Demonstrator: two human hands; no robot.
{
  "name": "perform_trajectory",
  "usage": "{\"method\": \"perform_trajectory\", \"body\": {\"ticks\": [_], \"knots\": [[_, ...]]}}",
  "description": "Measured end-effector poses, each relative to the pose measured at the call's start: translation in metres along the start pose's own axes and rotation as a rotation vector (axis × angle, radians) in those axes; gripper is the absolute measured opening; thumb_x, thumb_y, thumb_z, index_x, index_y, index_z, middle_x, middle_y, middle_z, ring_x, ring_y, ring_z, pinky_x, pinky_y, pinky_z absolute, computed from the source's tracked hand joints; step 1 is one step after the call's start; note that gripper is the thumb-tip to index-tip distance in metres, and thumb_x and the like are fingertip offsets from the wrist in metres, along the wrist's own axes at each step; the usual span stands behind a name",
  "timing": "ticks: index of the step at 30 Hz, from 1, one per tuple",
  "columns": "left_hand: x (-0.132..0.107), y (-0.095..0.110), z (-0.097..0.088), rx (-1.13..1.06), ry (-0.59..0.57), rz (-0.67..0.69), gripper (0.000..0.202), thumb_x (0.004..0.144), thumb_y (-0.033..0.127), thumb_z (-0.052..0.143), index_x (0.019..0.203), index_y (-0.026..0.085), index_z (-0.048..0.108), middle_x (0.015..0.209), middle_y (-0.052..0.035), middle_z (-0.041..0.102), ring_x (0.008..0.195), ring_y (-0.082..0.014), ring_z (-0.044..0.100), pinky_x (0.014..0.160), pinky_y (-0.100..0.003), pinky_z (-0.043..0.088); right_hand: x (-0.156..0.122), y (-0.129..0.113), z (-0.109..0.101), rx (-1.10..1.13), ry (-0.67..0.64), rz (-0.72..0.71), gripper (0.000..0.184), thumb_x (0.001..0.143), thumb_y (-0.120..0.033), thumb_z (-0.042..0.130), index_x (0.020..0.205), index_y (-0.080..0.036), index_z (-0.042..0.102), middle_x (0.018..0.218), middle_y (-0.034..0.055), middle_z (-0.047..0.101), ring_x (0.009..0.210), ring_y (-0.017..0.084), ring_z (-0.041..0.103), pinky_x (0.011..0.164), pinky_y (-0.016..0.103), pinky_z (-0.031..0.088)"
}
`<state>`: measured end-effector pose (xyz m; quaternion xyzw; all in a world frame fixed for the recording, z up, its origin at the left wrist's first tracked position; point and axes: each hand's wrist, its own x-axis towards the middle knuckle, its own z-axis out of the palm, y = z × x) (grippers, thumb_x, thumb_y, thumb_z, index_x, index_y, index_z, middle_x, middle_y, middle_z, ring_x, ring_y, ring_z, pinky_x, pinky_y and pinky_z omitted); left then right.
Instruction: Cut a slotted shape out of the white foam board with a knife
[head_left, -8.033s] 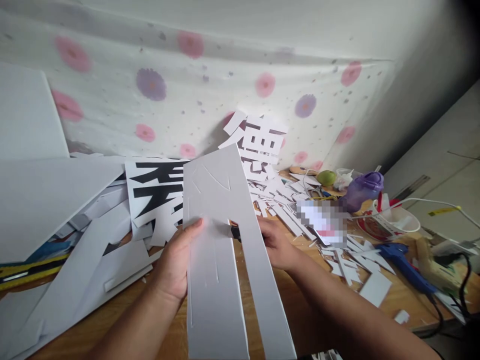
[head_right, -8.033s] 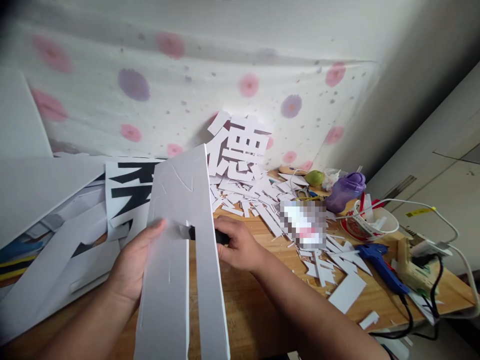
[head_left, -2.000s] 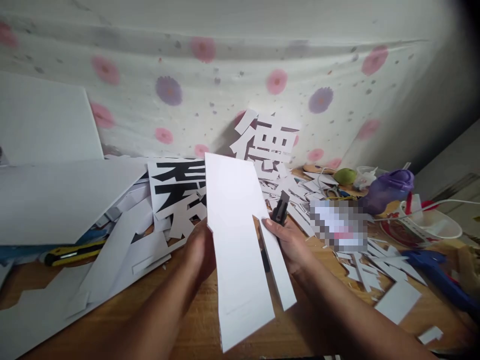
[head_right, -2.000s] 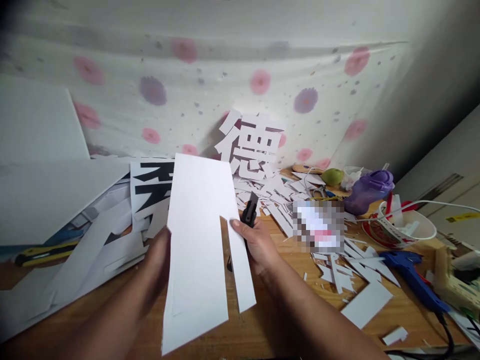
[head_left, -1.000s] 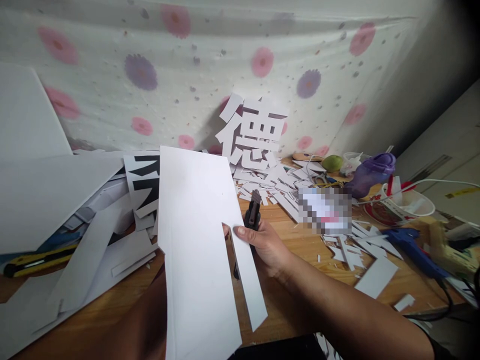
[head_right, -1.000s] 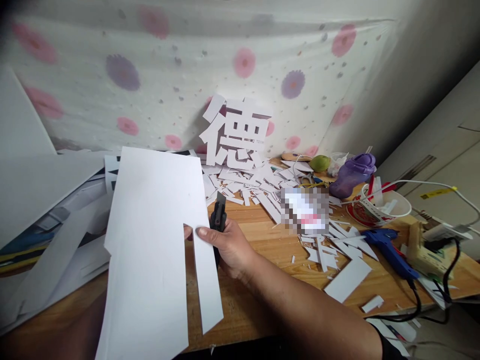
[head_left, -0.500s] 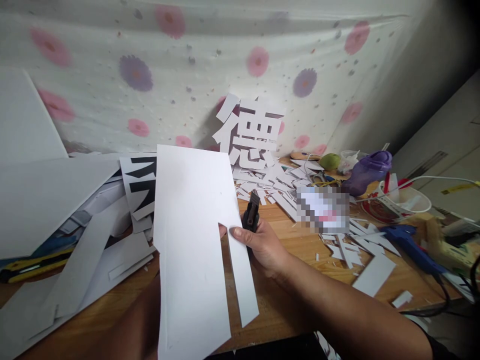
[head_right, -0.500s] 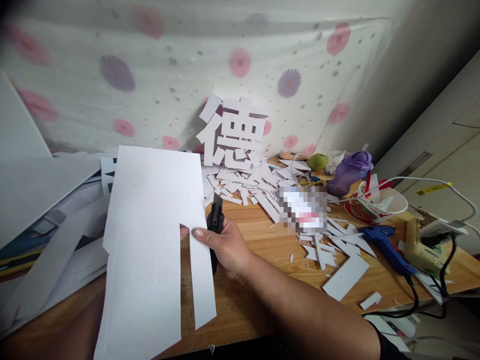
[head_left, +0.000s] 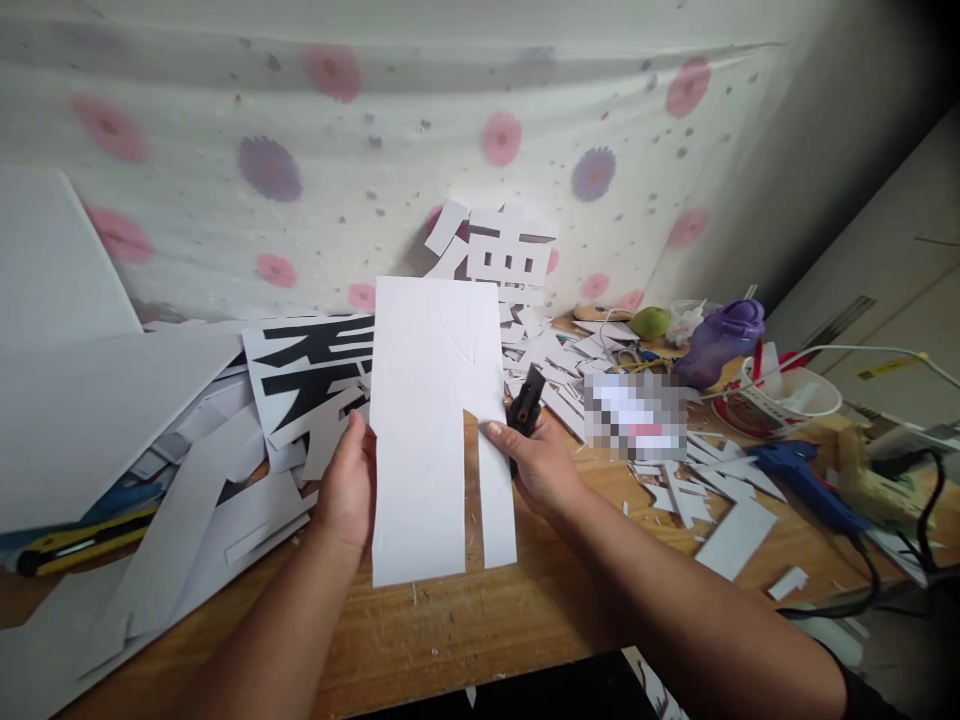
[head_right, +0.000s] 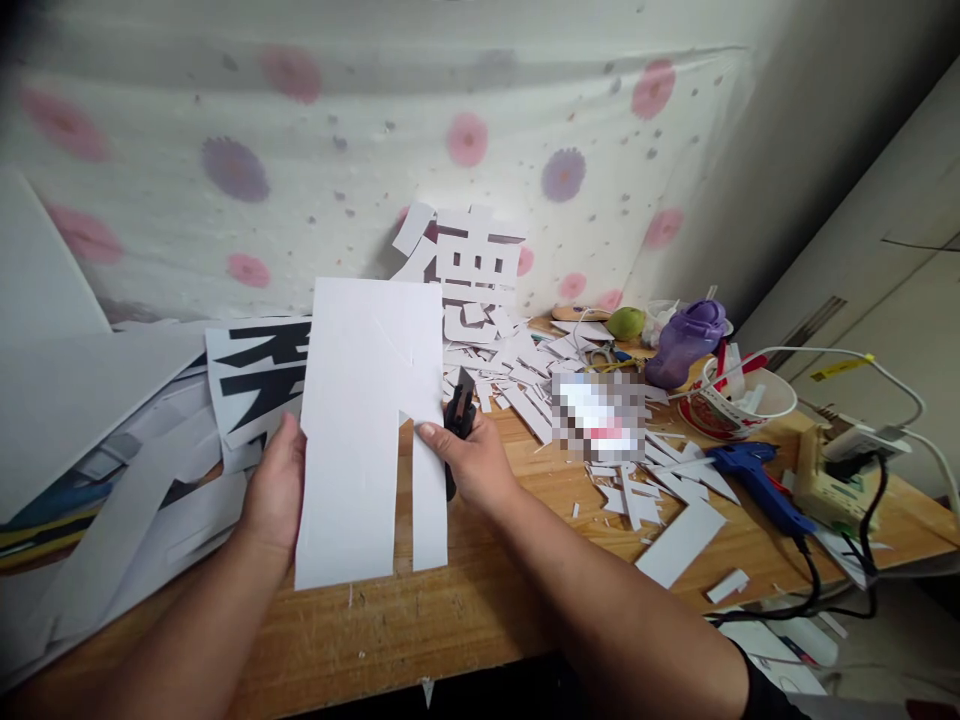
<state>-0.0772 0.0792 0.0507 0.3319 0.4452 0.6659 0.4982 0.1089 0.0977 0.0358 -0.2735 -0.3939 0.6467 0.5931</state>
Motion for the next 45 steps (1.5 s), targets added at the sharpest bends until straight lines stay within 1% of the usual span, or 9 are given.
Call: {"method": "perform_trajectory", "body": {"ticks": [2,5,17,22,26,31,36,39,45], "knots": [[-0.003,-0.002,0.001,0.008,-0.084,-0.104,0.058,0.072,0.066,0.068,0.1,0.016,0.069,0.099,-0.0105,0.073,0.093,-0.0305,0.068,0.077,-0.043,0.057,0.003,-0.003,-0.004,-0.025,0.017,-0.013,0.031,0.065,-0.033,0.087,0.086,-0.021,0.069,0.083,-0.0009,0.071,0.074,0.015,0.065,0.074,0.03,0.051],[-0.009,-0.004,0.002,0.056,-0.148,-0.198,0.057,0.049,0.048,0.088,0.09,0.013,0.072,0.08,-0.0116,0.075,0.079,-0.0345,0.071,0.068,-0.043,0.058,0.005,-0.003,-0.006,-0.048,0.026,0.009,0.034,0.064,-0.035,0.087,0.089,-0.02,0.068,0.084,-0.0001,0.072,0.075,0.017,0.065,0.076,0.032,0.05],[-0.006,-0.008,0.008,-0.021,0.029,-0.009,0.056,0.054,0.041,0.088,0.098,0.016,0.065,0.088,-0.0059,0.076,0.079,-0.0256,0.071,0.073,-0.038,0.057,0.012,-0.003,-0.012,-0.215,-0.007,0.126,0.042,0.06,-0.045,0.087,0.082,-0.018,0.064,0.068,-0.0032,0.062,0.061,0.012,0.054,0.059,0.026,0.041],[-0.025,-0.001,0.01,-0.049,-0.049,-0.012,0.046,0.06,0.041,0.086,0.094,0.017,0.065,0.094,-0.0075,0.075,0.086,-0.0248,0.069,0.076,-0.036,0.056,0.006,-0.025,-0.015,-0.262,0.015,0.145,0.044,0.056,-0.041,0.089,0.082,-0.018,0.061,0.065,-0.004,0.062,0.055,0.012,0.055,0.053,0.025,0.04],[-0.05,0.013,-0.009,-0.066,-0.163,-0.08,0.056,0.07,0.043,0.08,0.118,0.02,0.061,0.095,-0.0078,0.073,0.085,-0.0232,0.069,0.075,-0.037,0.057,-0.005,-0.069,-0.048,-0.401,-0.042,0.139,0.043,0.056,-0.038,0.089,0.083,-0.016,0.064,0.062,-0.0039,0.061,0.051,0.01,0.052,0.049,0.023,0.036],[-0.078,0.013,-0.049,-0.112,0.04,-0.165,0.067,0.069,0.045,0.08,0.128,0.027,0.053,0.091,-0.0032,0.072,0.084,-0.0208,0.07,0.077,-0.036,0.059,-0.025,-0.106,-0.093,-0.718,-0.255,0.273,0.036,0.059,-0.043,0.085,0.076,-0.016,0.068,0.06,-0.002,0.06,0.049,0.011,0.049,0.048,0.025,0.034],[-0.104,0.003,-0.073,0.175,0.036,-0.202,0.071,0.06,0.036,0.087,0.122,0.022,0.056,0.081,-0.0001,0.069,0.062,-0.0141,0.063,0.051,-0.025,0.055,-0.026,-0.102,-0.081,-1.208,-0.525,0.319,0.031,0.069,-0.045,0.075,0.074,-0.015,0.069,0.063,-0.0008,0.064,0.056,0.014,0.054,0.055,0.026,0.04],[-0.111,0.002,-0.084,0.276,0.05,-0.172,0.075,0.058,0.039,0.087,0.123,0.022,0.054,0.076,0.0019,0.066,0.062,-0.0134,0.062,0.055,-0.025,0.057,-0.018,-0.094,-0.06,-1.636,-0.389,0.137,0.016,0.076,-0.032,0.071,0.08,-0.017,0.072,0.074,0.0021,0.071,0.067,0.017,0.06,0.062,0.025,0.04],[-0.114,0.0,-0.094,0.531,0.085,-0.103,0.062,0.055,0.053,0.079,0.104,0.02,0.059,0.08,0.0,0.065,0.068,-0.0184,0.066,0.065,-0.034,0.059,-0.032,-0.094,-0.044,-1.84,-0.078,-0.06,0.024,0.091,-0.034,0.055,0.101,-0.017,0.068,0.092,0.0121,0.073,0.082,0.024,0.064,0.065,0.029,0.035]]}}
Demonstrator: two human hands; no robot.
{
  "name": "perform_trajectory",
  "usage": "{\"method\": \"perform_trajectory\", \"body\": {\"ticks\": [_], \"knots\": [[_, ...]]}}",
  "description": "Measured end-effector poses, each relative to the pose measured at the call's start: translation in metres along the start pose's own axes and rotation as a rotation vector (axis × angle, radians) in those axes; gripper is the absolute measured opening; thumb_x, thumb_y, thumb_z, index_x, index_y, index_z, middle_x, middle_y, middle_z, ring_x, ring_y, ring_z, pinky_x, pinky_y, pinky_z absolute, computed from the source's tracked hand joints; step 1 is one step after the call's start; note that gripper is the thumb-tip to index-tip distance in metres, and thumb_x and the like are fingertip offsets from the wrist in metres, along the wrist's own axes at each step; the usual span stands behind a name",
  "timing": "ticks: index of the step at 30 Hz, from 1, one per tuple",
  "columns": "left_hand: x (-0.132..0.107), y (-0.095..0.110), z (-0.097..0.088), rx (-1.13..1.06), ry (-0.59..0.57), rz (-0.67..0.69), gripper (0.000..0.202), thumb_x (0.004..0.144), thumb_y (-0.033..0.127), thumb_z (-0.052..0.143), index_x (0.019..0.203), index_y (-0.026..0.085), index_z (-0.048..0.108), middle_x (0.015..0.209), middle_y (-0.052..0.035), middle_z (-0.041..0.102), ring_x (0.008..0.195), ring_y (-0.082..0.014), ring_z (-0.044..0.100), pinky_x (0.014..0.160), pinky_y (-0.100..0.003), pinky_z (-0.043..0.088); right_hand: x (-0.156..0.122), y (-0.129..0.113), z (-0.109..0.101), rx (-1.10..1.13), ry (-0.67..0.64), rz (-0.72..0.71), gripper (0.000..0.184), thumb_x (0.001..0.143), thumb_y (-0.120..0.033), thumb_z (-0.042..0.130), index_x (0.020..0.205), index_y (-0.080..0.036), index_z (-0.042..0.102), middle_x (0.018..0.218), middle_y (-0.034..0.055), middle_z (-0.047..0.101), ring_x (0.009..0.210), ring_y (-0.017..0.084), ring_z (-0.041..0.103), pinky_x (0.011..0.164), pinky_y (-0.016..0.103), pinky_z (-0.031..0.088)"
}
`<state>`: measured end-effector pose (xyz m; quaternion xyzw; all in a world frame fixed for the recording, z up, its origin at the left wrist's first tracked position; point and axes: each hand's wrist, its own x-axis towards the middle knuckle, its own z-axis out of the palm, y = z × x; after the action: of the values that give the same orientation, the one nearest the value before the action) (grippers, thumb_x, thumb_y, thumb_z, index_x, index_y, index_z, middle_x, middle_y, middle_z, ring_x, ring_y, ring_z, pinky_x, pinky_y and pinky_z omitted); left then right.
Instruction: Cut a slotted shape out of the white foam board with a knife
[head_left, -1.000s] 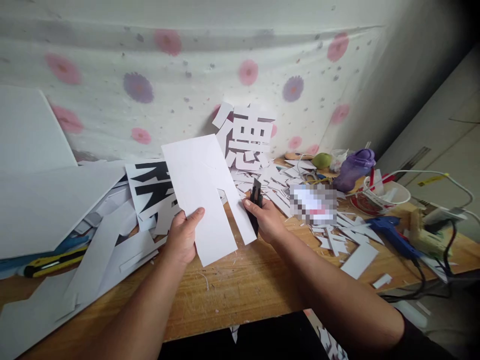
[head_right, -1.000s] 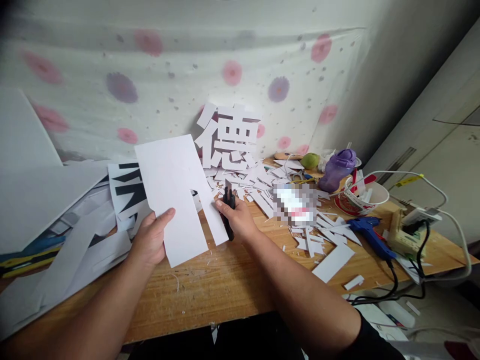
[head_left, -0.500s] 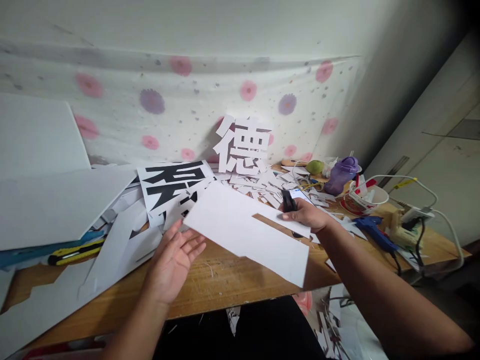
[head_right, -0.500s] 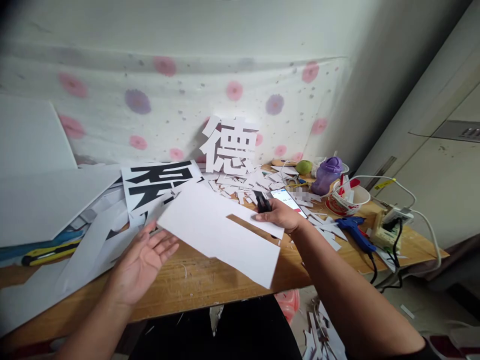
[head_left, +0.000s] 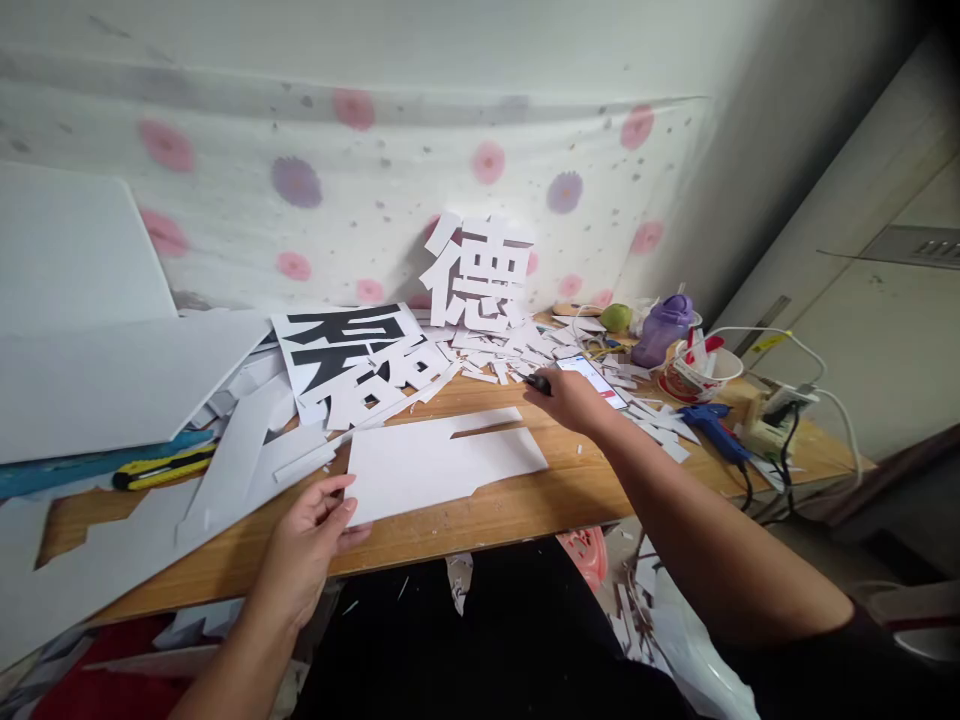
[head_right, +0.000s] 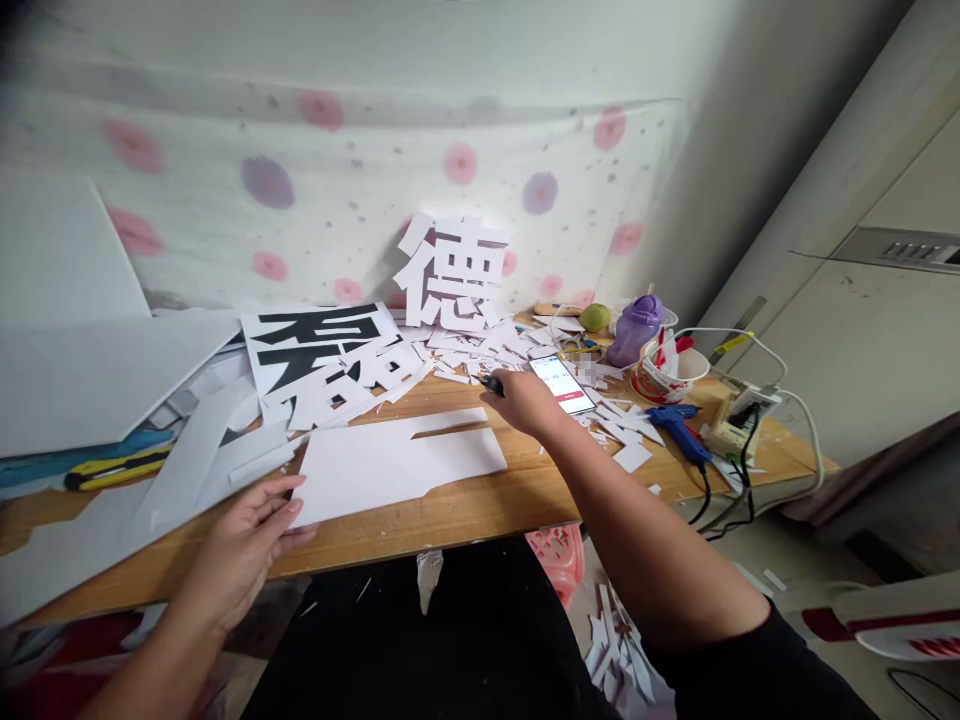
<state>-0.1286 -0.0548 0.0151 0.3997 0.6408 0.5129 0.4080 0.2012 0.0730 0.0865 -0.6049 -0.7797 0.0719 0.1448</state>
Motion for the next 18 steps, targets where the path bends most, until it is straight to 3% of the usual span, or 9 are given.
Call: {"method": "perform_trajectory", "body": {"ticks": [5,7,10,13,18], "knots": [[0.005,-0.004,-0.004,0.313,-0.061,0.048,0.048,0.06,0.051,0.072,0.099,0.023,0.065,0.062,0.0034,0.06,0.048,-0.0178,0.057,0.048,-0.029,0.046,-0.046,0.003,0.019,-0.187,-0.149,0.029,0.022,0.09,-0.035,0.058,0.101,-0.019,0.069,0.095,0.0112,0.074,0.084,0.026,0.068,0.063,0.029,0.036],[0.011,-0.004,-0.007,0.497,-0.04,0.119,0.039,0.063,0.05,0.068,0.093,0.026,0.069,0.057,0.0019,0.061,0.052,-0.0205,0.057,0.051,-0.03,0.041,-0.063,0.003,0.029,-0.192,-0.178,0.063,0.021,0.091,-0.033,0.056,0.102,-0.019,0.068,0.099,0.0108,0.074,0.089,0.027,0.068,0.065,0.029,0.037],[0.019,-0.008,-0.009,0.68,-0.038,0.203,0.032,0.066,0.049,0.062,0.089,0.029,0.071,0.066,-0.0018,0.07,0.065,-0.0249,0.063,0.06,-0.032,0.04,-0.08,0.004,0.037,-0.157,-0.176,0.091,0.022,0.092,-0.033,0.054,0.105,-0.02,0.066,0.103,0.0099,0.073,0.092,0.027,0.069,0.066,0.03,0.04],[0.019,-0.015,-0.007,0.773,-0.029,0.271,0.033,0.071,0.05,0.056,0.092,0.029,0.071,0.073,-0.0043,0.074,0.069,-0.027,0.065,0.063,-0.034,0.041,-0.078,0.008,0.039,-0.122,-0.138,0.162,0.027,0.094,-0.035,0.051,0.114,-0.02,0.062,0.105,0.0105,0.072,0.093,0.028,0.068,0.069,0.031,0.042],[0.013,-0.026,-0.004,0.859,0.047,0.409,0.037,0.08,0.049,0.048,0.096,0.025,0.07,0.085,-0.0086,0.076,0.073,-0.0286,0.067,0.068,-0.035,0.043,-0.041,0.015,0.042,-0.096,-0.026,0.235,0.048,0.094,-0.033,0.052,0.137,-0.013,0.048,0.125,0.0201,0.061,0.108,0.032,0.062,0.087,0.038,0.045]]}}
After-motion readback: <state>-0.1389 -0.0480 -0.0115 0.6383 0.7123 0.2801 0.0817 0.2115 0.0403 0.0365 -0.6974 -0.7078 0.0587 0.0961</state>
